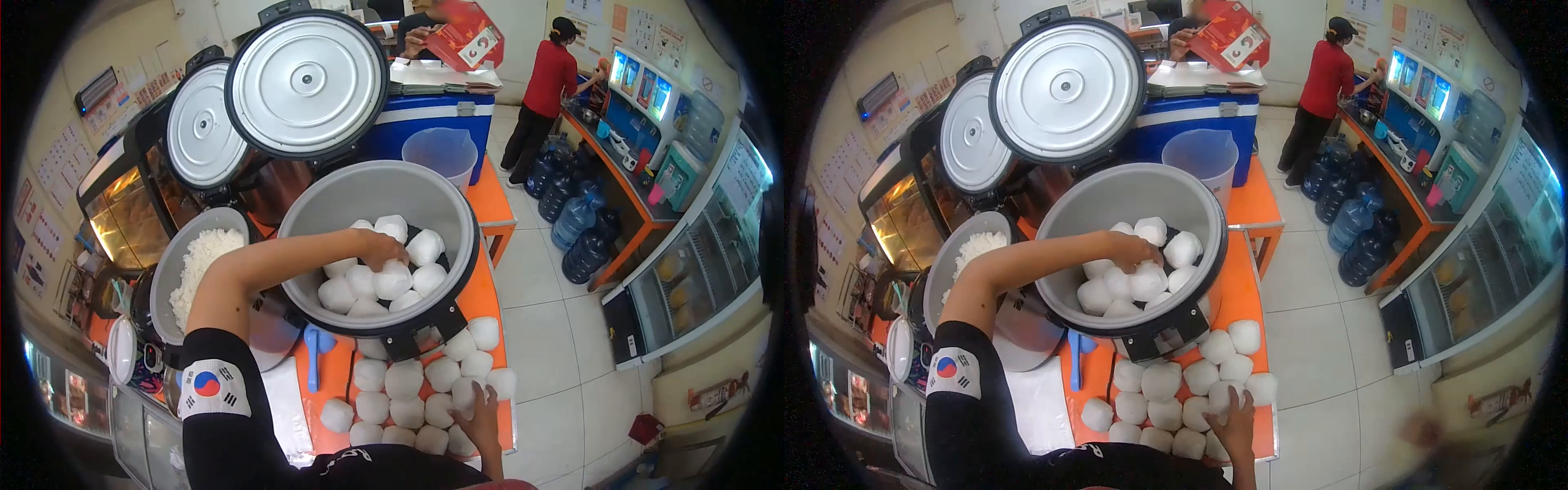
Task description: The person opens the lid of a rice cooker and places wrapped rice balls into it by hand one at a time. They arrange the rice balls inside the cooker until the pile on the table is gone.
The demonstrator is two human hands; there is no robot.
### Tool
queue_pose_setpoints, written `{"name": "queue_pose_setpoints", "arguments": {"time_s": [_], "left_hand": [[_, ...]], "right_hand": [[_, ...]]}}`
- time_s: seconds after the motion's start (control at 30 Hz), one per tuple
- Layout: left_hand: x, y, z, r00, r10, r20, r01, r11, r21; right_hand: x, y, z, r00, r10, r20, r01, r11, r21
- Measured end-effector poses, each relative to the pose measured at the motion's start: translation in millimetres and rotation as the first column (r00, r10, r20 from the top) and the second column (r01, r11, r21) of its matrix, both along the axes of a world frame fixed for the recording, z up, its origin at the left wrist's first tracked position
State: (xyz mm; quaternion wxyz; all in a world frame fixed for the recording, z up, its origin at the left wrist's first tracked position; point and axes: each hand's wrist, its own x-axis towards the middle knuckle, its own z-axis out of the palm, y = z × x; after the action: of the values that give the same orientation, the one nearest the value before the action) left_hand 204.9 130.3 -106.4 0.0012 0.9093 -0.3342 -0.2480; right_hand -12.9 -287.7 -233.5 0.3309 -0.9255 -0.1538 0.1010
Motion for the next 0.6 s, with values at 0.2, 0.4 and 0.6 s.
{"name": "queue_pose_setpoints", "arguments": {"time_s": [0.2, 0.4, 0.6], "left_hand": [[-7.9, 1.2, 17.5, 1.0, 0.013, 0.022, -0.016, 0.992, 0.127], [-112.5, -39.1, 160.9, 0.854, 0.356, 0.379, -0.254, 0.922, -0.293], [-276.3, -93.7, 158.1, 0.777, 0.554, 0.3, -0.12, 0.598, -0.792]], "right_hand": [[6.6, 18.4, -27.3, 0.98, -0.197, -0.039, 0.201, 0.964, 0.172], [35.3, 16.1, -41.5, 0.952, -0.214, -0.219, 0.228, 0.973, 0.043], [-2.0, 41.7, -20.8, 0.984, -0.163, -0.067, 0.174, 0.956, 0.235]]}}
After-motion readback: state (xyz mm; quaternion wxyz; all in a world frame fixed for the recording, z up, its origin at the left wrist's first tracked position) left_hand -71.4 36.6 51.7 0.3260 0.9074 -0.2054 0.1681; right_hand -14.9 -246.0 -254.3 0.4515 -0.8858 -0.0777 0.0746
